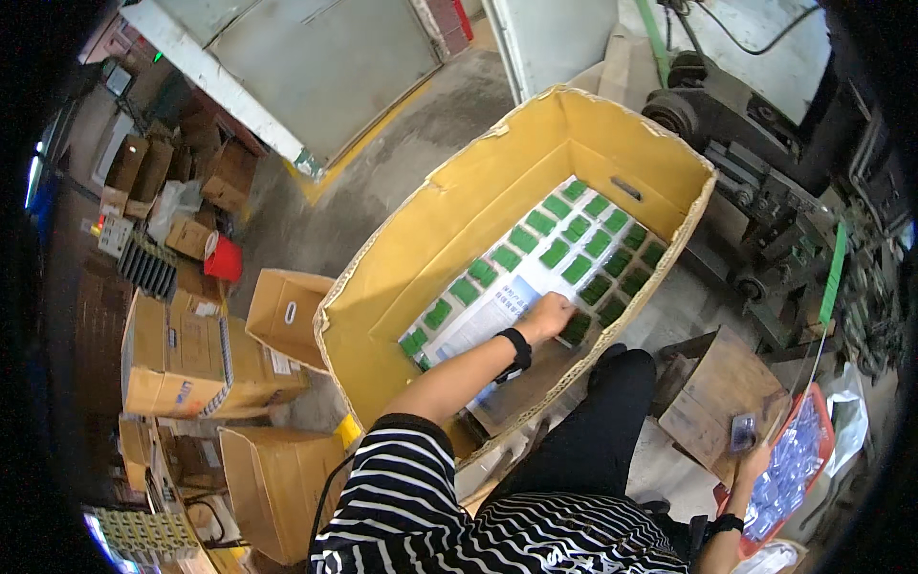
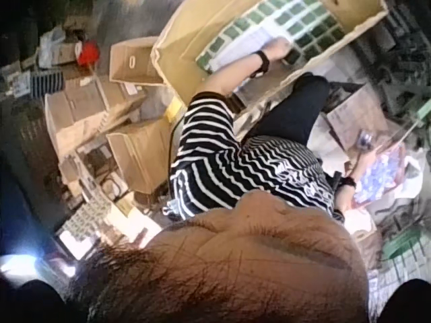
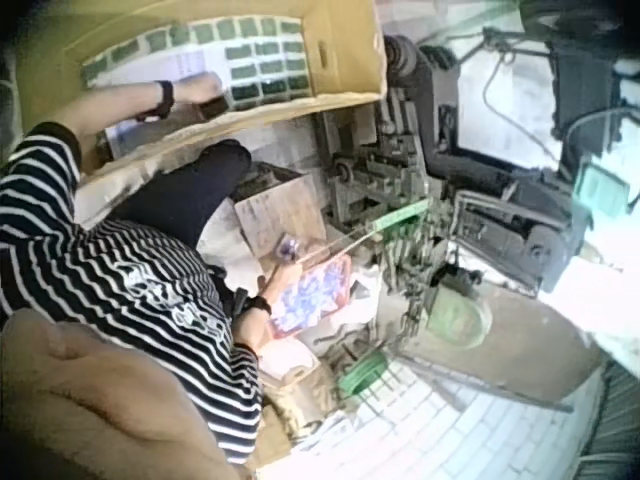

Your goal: The person operates a machine to cut green plastic strips from a roll and places them into a cardboard box. They then move to a table to scoop small yellow pins from a pile into clear plastic bags and place the filled bags into a box.

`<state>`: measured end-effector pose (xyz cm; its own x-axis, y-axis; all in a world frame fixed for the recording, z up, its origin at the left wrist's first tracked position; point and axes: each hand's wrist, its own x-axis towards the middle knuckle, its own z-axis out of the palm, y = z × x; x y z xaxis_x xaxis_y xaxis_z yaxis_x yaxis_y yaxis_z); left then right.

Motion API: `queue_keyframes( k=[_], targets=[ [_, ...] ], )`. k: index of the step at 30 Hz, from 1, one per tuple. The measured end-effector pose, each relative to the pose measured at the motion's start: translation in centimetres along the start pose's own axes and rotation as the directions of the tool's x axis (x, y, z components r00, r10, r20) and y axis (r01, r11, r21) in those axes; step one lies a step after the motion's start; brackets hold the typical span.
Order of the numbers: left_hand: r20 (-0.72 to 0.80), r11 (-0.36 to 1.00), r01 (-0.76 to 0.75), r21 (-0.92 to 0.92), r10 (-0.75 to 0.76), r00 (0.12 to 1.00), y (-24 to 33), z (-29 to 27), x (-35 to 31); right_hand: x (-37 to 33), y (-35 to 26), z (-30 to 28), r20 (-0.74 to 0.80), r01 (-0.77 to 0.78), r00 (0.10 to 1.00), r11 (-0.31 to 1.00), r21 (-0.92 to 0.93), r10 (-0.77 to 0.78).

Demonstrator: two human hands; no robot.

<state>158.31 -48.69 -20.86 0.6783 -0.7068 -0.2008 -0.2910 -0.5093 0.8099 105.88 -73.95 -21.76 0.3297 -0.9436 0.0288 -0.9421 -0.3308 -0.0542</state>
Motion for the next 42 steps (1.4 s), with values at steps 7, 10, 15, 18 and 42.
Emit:
queue_keyframes(
  k=[7, 10, 15, 18, 42],
  targets=[
    [0.010, 0.999, 0.037, -0.024, -0.037, 0.999, -0.6, 2.7, 0.0, -0.1, 0.8, 1.2, -0.073, 0.026, 0.997, 0.996, -0.090, -0.033],
    [0.122, 0.994, 0.074, -0.080, -0.064, 0.990, 0.1, 0.9, -0.4, -0.7, 0.0, 1.5, -0.149, 0.031, 0.988, 1.000, 0.001, -0.030],
    [0.103, 1.000, 0.021, 0.011, -0.022, 0.994, -2.2, 1.2, -0.6, -1.5, -1.9, 0.7, -0.140, 0.085, 0.987, 0.993, 0.076, -0.074],
    [0.132, 1.000, 0.015, -0.008, -0.014, 0.991, -2.6, 1.3, -0.5, -2.0, 0.3, 1.6, -0.202, 0.077, 0.978, 0.989, 0.124, -0.051],
    [0.037, 0.835, -0.177, -0.521, 0.229, 0.973, 24.3, -10.4, 1.2, -0.7, -2.2, -1.9, 0.227, 0.357, 0.917, 0.929, -0.098, -0.329]
  ],
)
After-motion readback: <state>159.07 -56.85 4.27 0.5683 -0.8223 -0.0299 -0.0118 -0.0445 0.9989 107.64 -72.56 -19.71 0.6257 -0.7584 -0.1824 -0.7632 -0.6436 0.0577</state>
